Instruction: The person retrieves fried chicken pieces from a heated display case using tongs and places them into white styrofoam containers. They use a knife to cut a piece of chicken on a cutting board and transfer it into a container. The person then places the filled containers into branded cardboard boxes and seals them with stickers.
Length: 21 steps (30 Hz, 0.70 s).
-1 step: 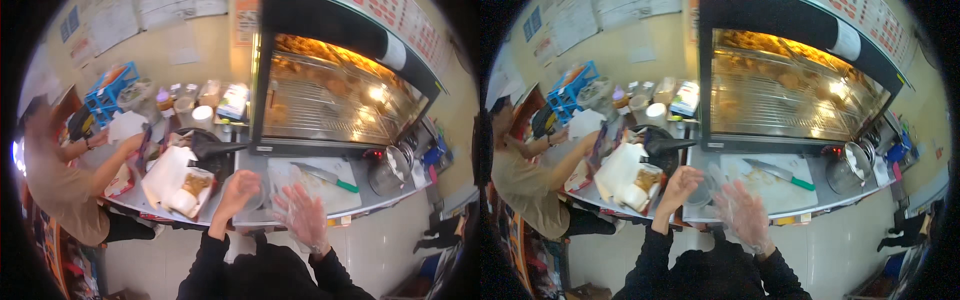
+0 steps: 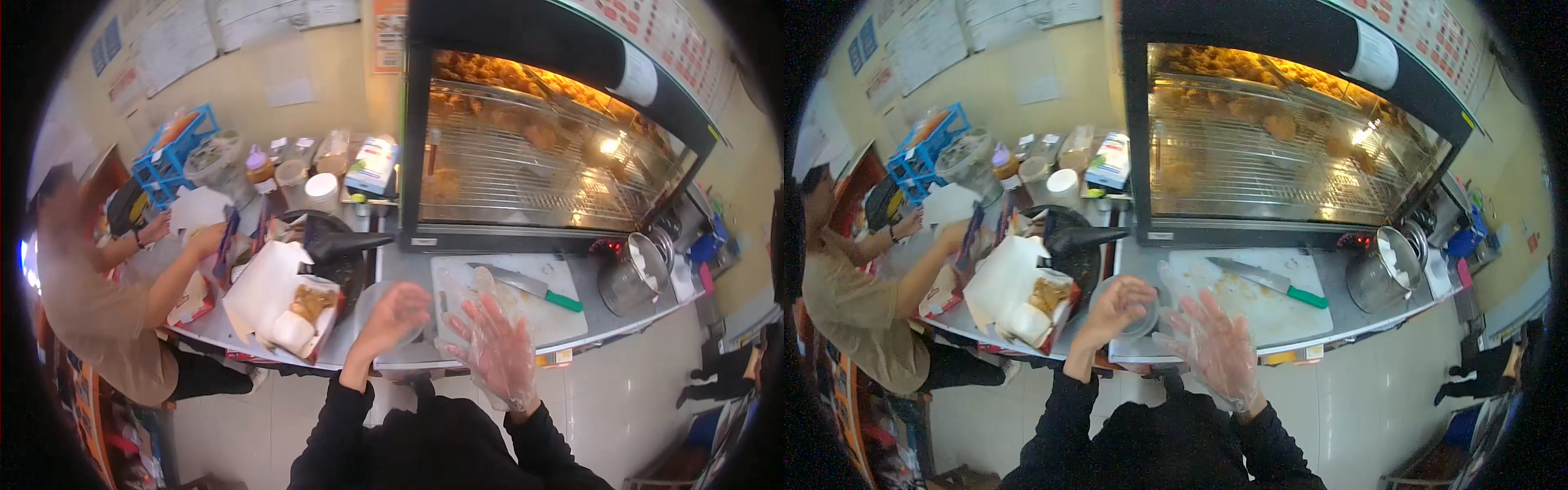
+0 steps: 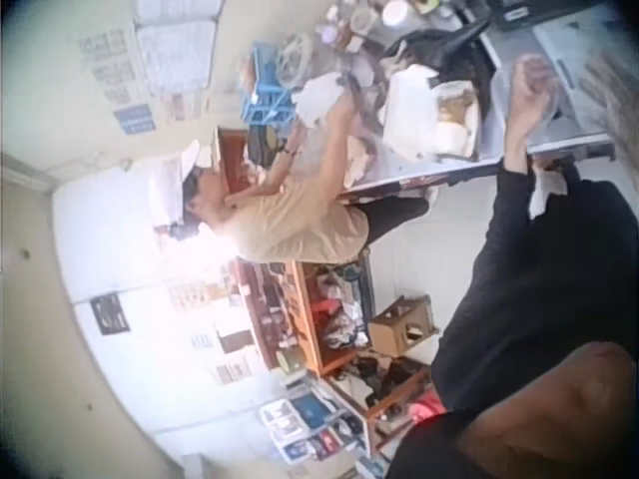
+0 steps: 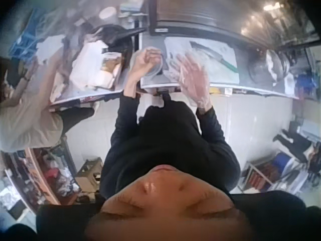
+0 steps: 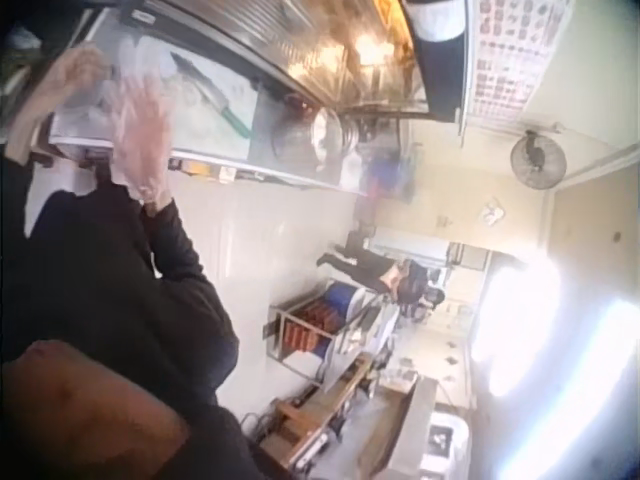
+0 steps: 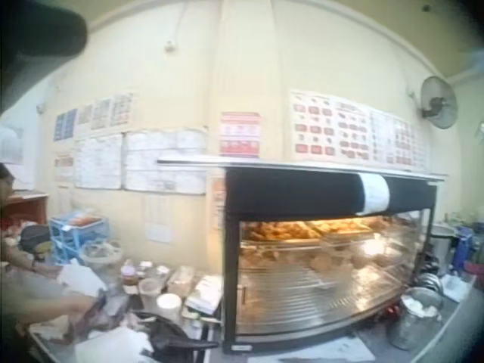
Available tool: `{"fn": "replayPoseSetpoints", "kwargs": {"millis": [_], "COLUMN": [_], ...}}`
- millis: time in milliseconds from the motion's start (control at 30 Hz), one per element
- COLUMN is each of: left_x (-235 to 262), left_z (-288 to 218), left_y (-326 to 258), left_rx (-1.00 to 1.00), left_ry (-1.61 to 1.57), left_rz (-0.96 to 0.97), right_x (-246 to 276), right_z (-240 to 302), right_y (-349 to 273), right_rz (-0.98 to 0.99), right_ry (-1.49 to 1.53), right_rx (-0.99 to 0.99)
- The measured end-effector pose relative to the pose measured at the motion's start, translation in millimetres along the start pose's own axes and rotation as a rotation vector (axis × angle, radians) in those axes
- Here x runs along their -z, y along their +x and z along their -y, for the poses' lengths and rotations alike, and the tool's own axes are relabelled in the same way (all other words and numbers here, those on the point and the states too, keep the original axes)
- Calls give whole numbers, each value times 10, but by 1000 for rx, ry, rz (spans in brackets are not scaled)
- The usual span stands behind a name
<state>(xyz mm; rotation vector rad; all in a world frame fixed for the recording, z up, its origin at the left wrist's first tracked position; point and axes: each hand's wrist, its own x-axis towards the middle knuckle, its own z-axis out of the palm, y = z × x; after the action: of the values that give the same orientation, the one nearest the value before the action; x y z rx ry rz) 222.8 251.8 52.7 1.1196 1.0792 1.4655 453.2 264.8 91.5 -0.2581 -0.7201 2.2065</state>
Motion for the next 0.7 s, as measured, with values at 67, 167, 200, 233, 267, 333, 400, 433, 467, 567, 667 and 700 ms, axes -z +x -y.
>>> {"fn": "replayPoseSetpoints", "kwargs": {"millis": [67,167,200,233,267,333,400,433,467,567,667,700], "left_x": [-281,-441,-469,-504,-532,-540,-485,-464,-485,-707,-761,-831], "left_z": [14,261,307,348,382,410,414,394,377,180,256,276], "left_y": [134,350,409,460,502,602,737,765,743,688,616,610], "left_rx": [120,117,119,105,91,18,-85,-73,-73,-97,-73,-5], "left_ry": [185,117,90,43,-3,86,337,369,368,431,550,506], "left_rz": [213,262,254,193,131,-20,-194,-218,-292,-382,-242,-183], "right_x": [234,427,445,469,520,641,719,762,847,1160,1191,1136], "right_z": [181,397,449,500,547,605,638,645,623,590,640,643], "right_y": [-11,21,51,70,80,110,162,201,263,496,667,679], "right_rz": [25,40,42,44,45,65,110,132,92,17,50,41], "right_ry": [1,5,7,10,11,18,114,162,75,-513,-1444,-1575], "right_rx": [6,-49,-60,-73,-83,-96,-101,-102,-99,48,398,476]}}
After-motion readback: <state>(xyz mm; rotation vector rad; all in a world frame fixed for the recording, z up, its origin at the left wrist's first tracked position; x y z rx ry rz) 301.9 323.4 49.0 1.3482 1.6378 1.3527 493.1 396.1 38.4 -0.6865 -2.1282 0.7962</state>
